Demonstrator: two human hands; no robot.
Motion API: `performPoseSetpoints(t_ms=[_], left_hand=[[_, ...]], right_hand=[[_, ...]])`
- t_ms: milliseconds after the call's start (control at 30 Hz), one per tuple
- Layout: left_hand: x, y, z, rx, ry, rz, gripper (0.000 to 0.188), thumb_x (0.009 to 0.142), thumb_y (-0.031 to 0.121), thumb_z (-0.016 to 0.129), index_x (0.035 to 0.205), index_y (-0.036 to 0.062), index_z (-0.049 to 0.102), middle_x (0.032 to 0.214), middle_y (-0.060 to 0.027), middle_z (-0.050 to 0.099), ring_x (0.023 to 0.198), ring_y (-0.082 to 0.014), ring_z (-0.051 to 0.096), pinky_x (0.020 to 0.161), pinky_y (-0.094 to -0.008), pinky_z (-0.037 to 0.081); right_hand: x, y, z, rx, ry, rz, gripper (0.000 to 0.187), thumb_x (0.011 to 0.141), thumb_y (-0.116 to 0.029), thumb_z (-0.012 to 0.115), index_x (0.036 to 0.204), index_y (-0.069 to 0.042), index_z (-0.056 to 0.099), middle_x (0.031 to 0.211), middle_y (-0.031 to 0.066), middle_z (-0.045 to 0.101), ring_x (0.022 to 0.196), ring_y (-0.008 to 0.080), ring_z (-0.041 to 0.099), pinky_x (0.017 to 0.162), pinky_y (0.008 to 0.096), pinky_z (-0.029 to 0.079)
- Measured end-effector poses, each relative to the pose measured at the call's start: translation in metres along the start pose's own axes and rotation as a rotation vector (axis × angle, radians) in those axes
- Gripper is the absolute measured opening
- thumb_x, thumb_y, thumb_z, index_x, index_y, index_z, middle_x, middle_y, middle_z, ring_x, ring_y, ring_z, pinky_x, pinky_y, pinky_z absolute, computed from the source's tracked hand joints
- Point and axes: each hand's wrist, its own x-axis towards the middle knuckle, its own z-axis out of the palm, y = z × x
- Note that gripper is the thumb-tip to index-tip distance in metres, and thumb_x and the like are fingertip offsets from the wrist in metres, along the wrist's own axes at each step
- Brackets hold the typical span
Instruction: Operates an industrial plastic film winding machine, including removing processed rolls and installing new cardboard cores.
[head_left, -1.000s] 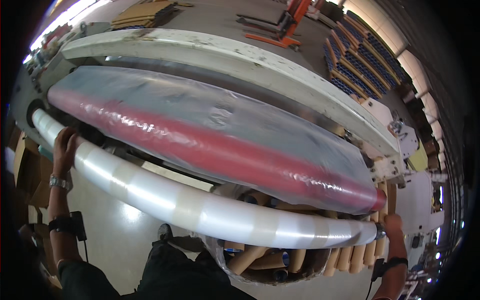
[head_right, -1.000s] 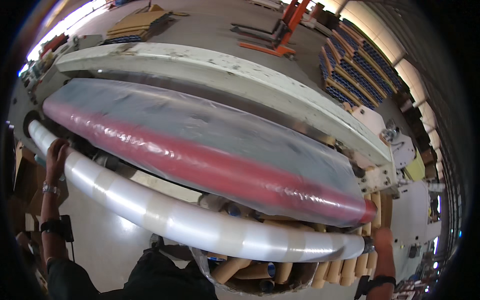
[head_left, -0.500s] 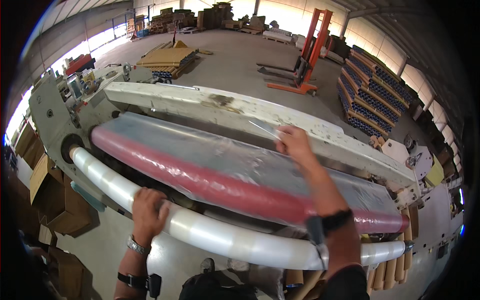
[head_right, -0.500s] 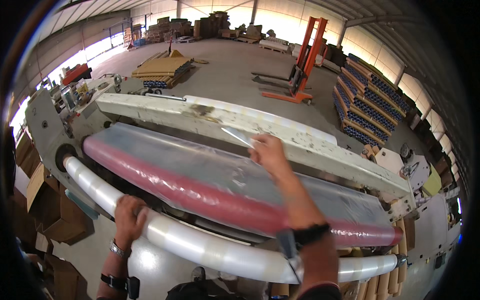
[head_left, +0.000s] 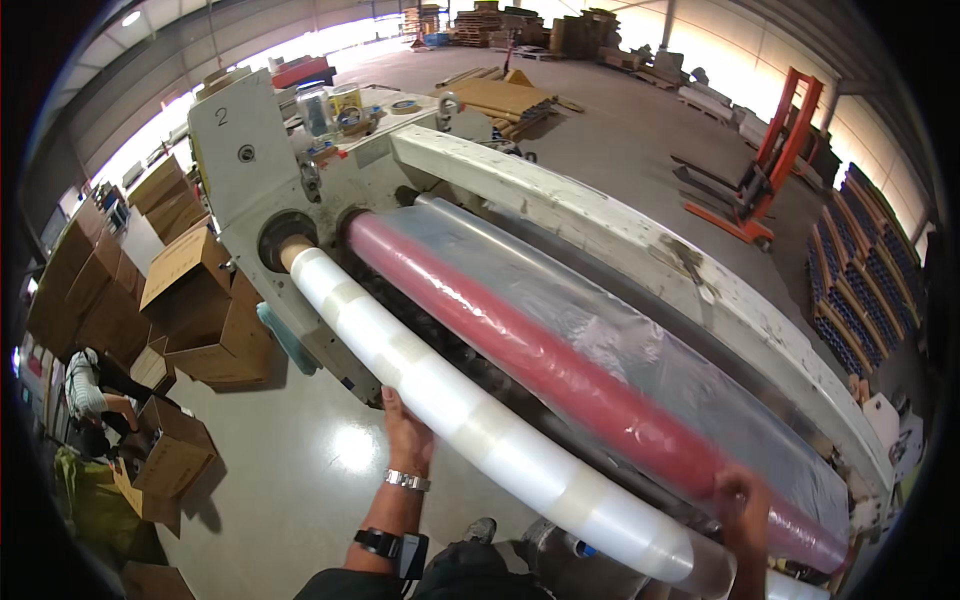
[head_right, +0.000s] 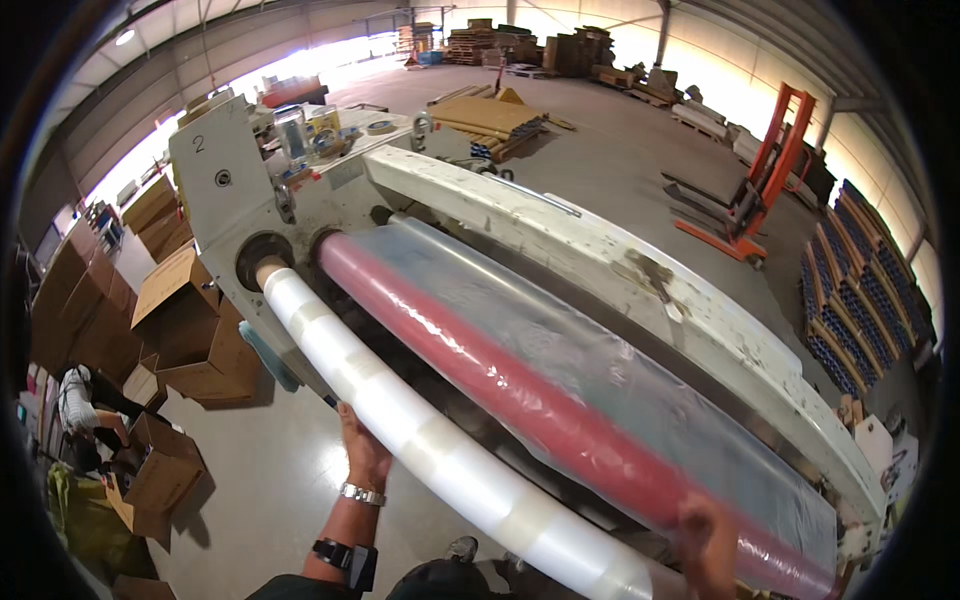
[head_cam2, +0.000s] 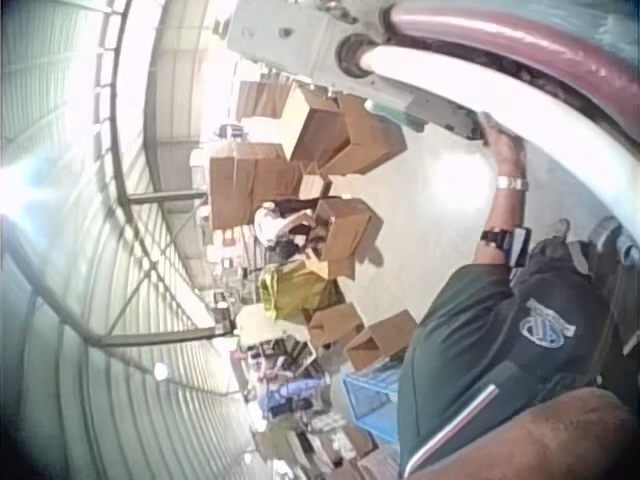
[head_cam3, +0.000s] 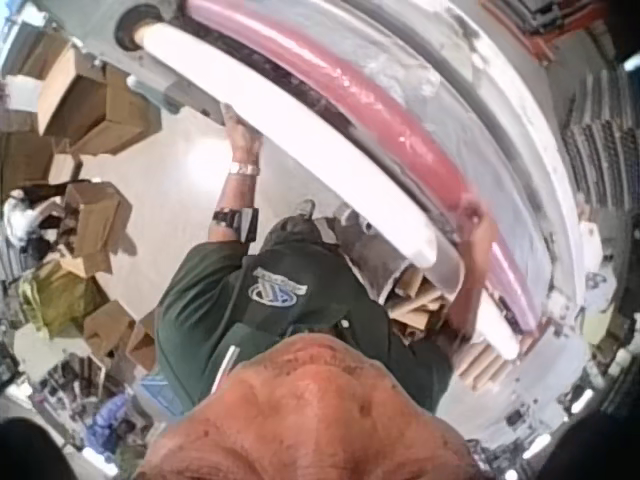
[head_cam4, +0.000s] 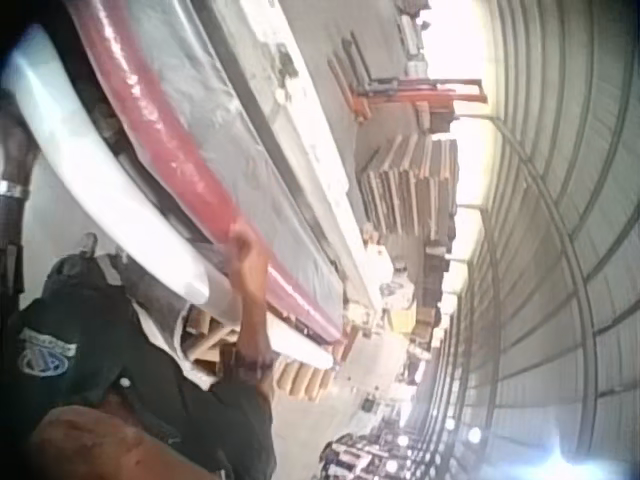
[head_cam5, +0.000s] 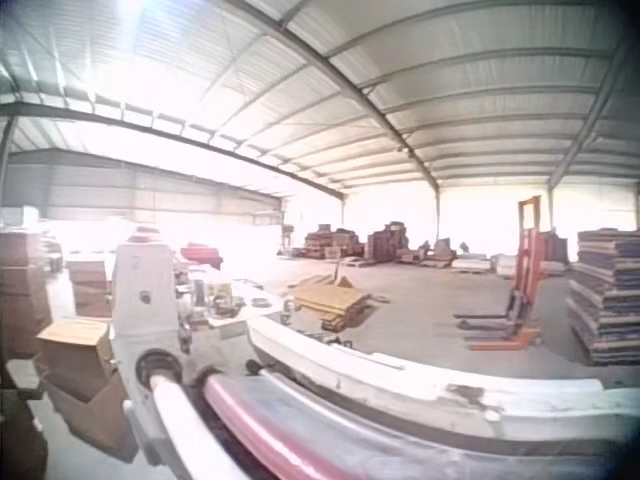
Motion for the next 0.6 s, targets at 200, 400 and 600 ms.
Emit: performPoseSetpoints(t_ms=[200,400,600], left_hand=[[-0.015,-0.007,0.064,-0.190,-0.036,-0.220,0.075,0.085,0.066,0.045,0.128,0.0043,0.044,0.118,-0.0167,0.056,0.107,-0.0326,0.054,0.093,-0.0448,0.045],[-0.107,0.054,0.030,0.316,-0.220,-0.143,0.055,0.091,0.043,0.052,0.132,0.0071,0.042,0.123,-0.0138,0.052,0.110,-0.0237,0.051,0.096,-0.0400,0.040],[-0.203,-0.072,0.094,-0.019,-0.295,-0.411,0.080,0.085,0.053,0.056,0.141,0.0033,0.027,0.142,-0.0160,0.037,0.133,-0.0325,0.031,0.113,-0.0524,0.020]], right_hand=[[-0.129,0.021,0.001,-0.846,0.198,-0.272,0.071,0.081,-0.051,0.061,0.131,-0.003,0.048,0.128,0.0196,0.051,0.121,0.0449,0.042,0.101,0.0551,0.033],[-0.151,0.075,-0.056,-0.967,0.167,-0.193,0.071,0.061,-0.040,0.076,0.119,-0.007,0.052,0.130,0.0218,0.044,0.122,0.0405,0.040,0.100,0.0536,0.031],[-0.168,0.135,-0.163,-0.595,-0.248,-0.094,0.072,0.051,-0.040,0.083,0.111,-0.008,0.060,0.102,0.0139,0.065,0.095,0.0350,0.061,0.081,0.0433,0.047]])
